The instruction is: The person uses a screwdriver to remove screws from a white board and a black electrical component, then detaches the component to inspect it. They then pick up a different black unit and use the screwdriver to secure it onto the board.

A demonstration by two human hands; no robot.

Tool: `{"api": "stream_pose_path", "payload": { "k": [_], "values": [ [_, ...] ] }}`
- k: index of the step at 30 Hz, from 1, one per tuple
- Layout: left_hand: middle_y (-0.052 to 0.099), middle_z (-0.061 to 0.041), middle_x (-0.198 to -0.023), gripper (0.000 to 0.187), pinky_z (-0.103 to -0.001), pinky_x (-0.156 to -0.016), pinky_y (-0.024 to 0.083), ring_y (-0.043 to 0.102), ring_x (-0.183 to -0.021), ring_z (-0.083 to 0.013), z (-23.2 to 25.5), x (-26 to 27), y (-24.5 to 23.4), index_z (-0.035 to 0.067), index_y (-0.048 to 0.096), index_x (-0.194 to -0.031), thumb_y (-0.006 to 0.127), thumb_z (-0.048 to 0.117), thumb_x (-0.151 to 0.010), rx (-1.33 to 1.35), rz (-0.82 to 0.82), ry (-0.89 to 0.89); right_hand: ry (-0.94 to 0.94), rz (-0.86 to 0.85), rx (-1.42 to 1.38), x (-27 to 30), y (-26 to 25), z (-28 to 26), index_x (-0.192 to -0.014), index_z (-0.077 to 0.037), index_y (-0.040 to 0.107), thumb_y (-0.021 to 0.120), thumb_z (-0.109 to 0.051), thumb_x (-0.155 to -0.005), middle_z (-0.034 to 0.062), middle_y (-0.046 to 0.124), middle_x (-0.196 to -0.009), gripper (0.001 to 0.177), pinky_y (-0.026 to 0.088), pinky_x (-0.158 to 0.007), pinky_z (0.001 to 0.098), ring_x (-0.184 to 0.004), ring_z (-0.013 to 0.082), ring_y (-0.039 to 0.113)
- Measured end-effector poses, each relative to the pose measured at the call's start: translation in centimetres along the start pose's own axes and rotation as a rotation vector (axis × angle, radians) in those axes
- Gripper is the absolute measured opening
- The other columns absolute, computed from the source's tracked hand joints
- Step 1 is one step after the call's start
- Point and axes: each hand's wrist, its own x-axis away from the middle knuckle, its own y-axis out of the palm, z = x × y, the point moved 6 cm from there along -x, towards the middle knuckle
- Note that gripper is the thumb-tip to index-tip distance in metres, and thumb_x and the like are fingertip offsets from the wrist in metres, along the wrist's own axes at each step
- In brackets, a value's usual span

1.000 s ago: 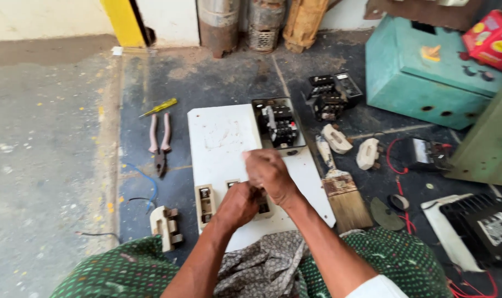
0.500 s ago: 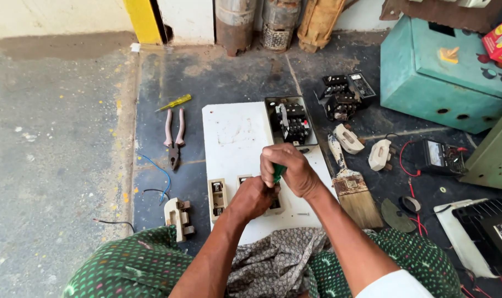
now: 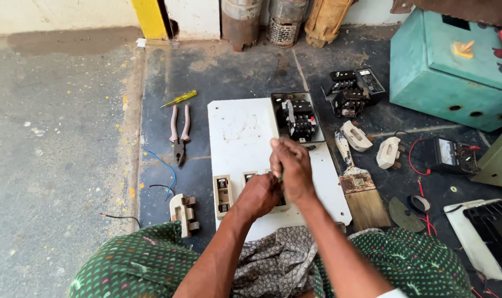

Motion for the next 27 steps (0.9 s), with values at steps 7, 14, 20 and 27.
{"api": "stream_pose_path", "payload": {
  "k": [7,14,20,27],
  "values": [
    [0.060,-0.008,-0.057,0.024,-0.036,-0.044,0.050,0.055,-0.046,-0.0216,0.4,-0.3,-0.3,0.008,0.060,-0.075,0.054,0.010,-0.098,-0.006,-0.007,0.030,0.123,-0.171,-0.086,-0.8,-0.9,1.5,-0.057,-0.017,0.039,0.053,-0.035,-0.100,-0.0035,0.036,-0.049,0.049,0.031,-0.040,0.0268,-0.042,0.0096,0.032],
    [0.061,-0.007,-0.059,0.019,-0.034,-0.047,0.050,0.057,-0.049,-0.0191,-0.1,-0.1,0.3,0.006,0.061,-0.071,0.061,0.008,-0.090,-0.065,-0.014,-0.042,-0.059,0.471,0.002,1.2,-0.2,1.9,-0.060,-0.021,0.034,0.052,-0.040,-0.107,-0.0069,0.029,-0.052,0.053,0.024,-0.042,0.0229,-0.045,0.0065,0.027],
    [0.058,-0.004,-0.058,0.026,-0.034,-0.044,0.050,0.053,-0.047,-0.0179,0.4,0.1,-0.2,0.007,0.061,-0.074,0.054,0.011,-0.098,0.004,0.002,-0.059,-0.035,-0.170,0.067,-0.5,0.1,-0.1,-0.067,-0.017,0.051,0.053,-0.047,-0.104,-0.0037,0.050,-0.059,0.048,0.042,-0.052,0.0274,-0.052,0.0105,0.046],
    [0.057,-0.005,-0.058,0.023,-0.032,-0.044,0.051,0.052,-0.046,-0.0166,0.2,-0.4,0.0,0.010,0.060,-0.078,0.051,0.007,-0.098,-0.005,0.003,0.056,0.073,-0.288,-0.107,-0.8,-0.5,1.4,-0.057,-0.019,0.038,0.052,-0.046,-0.102,-0.0040,0.038,-0.049,0.054,0.031,-0.042,0.0279,-0.042,0.0101,0.031]
  ]
}}
